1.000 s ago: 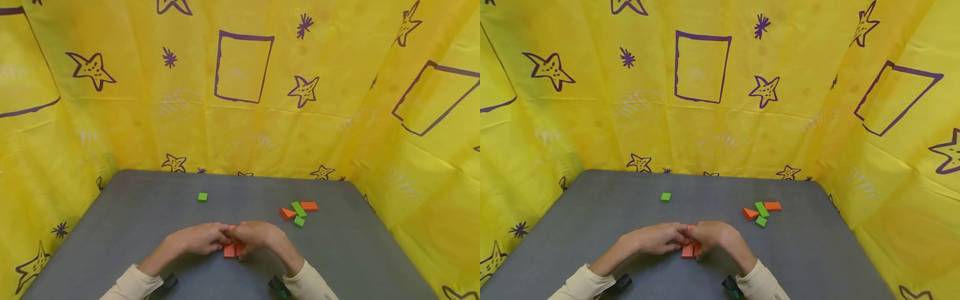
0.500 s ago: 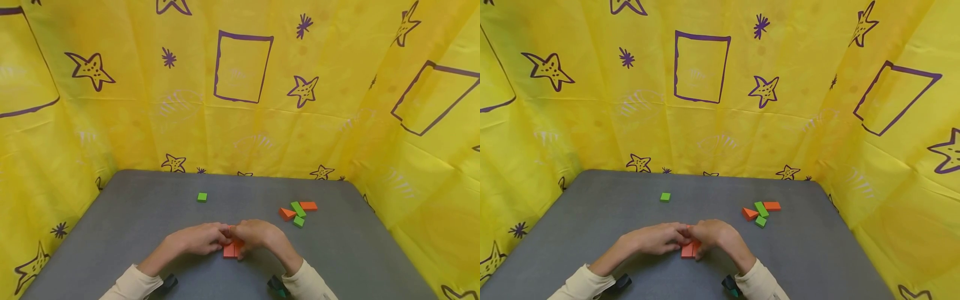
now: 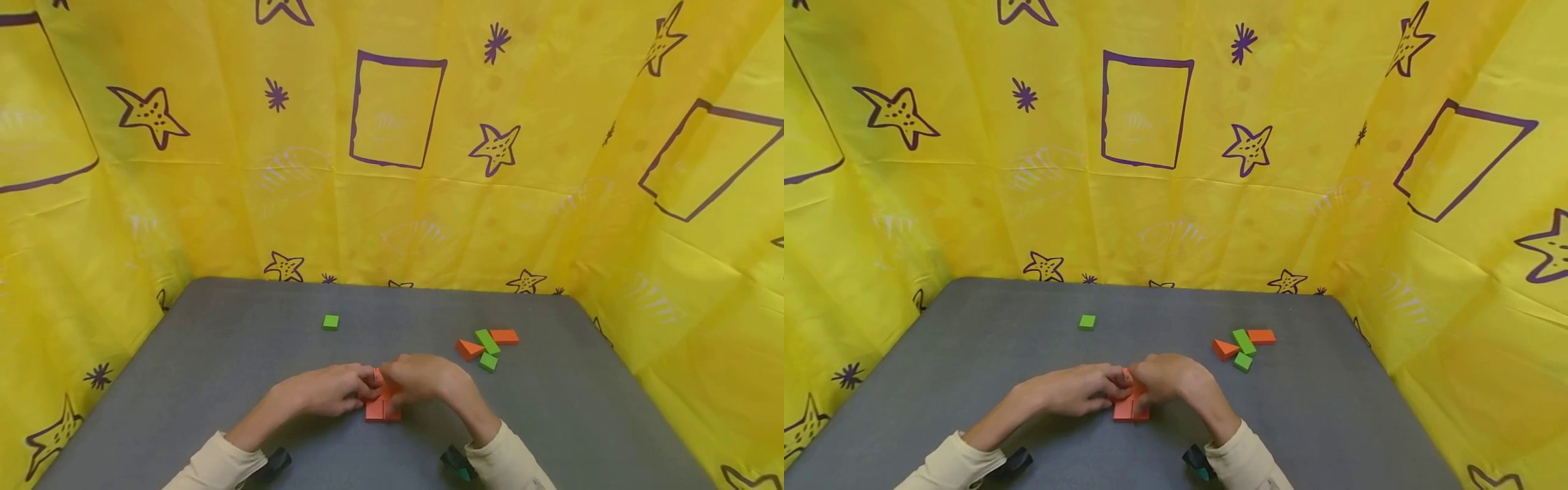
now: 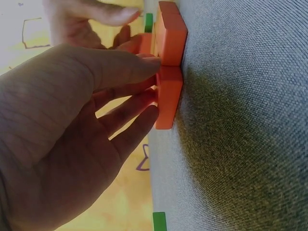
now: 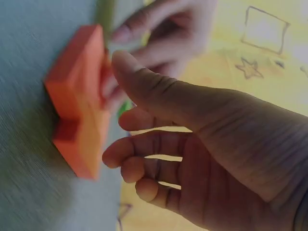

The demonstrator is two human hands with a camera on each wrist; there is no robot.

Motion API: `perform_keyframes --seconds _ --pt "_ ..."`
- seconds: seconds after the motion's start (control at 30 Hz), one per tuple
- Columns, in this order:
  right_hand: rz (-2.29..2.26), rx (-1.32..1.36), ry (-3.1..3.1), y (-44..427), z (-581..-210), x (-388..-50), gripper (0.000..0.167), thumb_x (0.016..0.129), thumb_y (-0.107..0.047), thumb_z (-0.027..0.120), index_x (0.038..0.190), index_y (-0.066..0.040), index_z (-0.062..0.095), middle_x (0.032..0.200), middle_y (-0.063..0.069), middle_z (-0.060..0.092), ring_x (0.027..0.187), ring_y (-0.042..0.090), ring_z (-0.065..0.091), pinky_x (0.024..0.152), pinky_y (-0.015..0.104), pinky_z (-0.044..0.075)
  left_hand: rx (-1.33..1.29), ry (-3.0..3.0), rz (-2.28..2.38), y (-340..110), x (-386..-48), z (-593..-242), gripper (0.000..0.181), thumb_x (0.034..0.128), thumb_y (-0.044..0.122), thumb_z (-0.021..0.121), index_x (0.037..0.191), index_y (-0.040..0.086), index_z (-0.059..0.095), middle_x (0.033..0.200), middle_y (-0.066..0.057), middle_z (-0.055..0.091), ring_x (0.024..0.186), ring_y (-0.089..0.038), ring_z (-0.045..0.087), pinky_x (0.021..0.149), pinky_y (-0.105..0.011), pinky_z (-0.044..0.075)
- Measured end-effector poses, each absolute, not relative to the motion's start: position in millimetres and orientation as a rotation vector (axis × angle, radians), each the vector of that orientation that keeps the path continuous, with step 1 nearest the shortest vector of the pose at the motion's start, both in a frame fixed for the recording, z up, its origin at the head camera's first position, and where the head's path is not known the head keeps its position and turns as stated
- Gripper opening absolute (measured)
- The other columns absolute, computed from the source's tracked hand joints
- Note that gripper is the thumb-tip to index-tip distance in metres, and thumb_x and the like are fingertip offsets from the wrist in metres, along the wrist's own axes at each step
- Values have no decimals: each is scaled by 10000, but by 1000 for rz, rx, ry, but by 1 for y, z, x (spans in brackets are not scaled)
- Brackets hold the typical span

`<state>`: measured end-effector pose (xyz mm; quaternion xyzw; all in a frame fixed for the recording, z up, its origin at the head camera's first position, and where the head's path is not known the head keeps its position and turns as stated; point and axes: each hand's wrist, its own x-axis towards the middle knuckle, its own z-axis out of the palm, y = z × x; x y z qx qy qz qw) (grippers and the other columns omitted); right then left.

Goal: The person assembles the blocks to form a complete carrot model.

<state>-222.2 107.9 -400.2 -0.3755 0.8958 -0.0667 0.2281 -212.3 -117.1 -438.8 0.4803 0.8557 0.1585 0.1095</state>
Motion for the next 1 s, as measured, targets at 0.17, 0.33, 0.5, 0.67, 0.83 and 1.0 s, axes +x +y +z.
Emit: perform_keyframes --seconds 0.17,0.33,0.5,0.67,0.83,1.0 --pt "-312 -1031 2580 139 -385 -234 257 957 -297 768 1080 -98 663 862 -60 603 739 73 521 674 232 464 1427 2518 470 -117 -213 -438 274 979 62 696 1217 164 787 1259 36 678 1180 -108 633 1038 -312 546" --pt "-413 -933 2793 193 -377 -252 241 1014 -221 689 1187 -54 671 1105 81 677 946 188 625 855 373 564 1381 2508 500 -116 -211 -436 267 989 71 692 1215 178 786 1249 51 672 1177 -87 622 1035 -301 547" --pt "-418 -687 2987 253 -384 -265 288 1031 -96 630 1294 22 634 1279 218 634 1142 388 635 977 536 549 1376 2510 496 -116 -210 -436 278 996 75 685 1235 178 781 1243 50 670 1169 -85 619 1023 -295 551" --pt "-385 -465 3004 297 -403 -272 438 960 45 640 1389 96 566 1402 326 577 1280 520 558 1078 650 463 1386 2519 491 -116 -210 -436 269 1000 76 679 1224 180 784 1233 56 666 1159 -78 615 1016 -286 552" --pt "-385 -450 2901 318 -421 -278 396 921 79 626 1317 61 641 1252 255 679 1095 419 634 1016 625 511 1350 2517 499 -117 -209 -439 271 1008 94 674 1242 183 779 1246 57 665 1170 -70 611 1030 -283 547" --pt "-379 -418 2934 320 -425 -281 261 868 22 723 1117 80 669 1050 201 694 916 315 623 860 537 556 1322 2519 493 -116 -210 -439 254 1017 106 664 1224 193 784 1239 74 656 1162 -43 593 1035 -257 534"
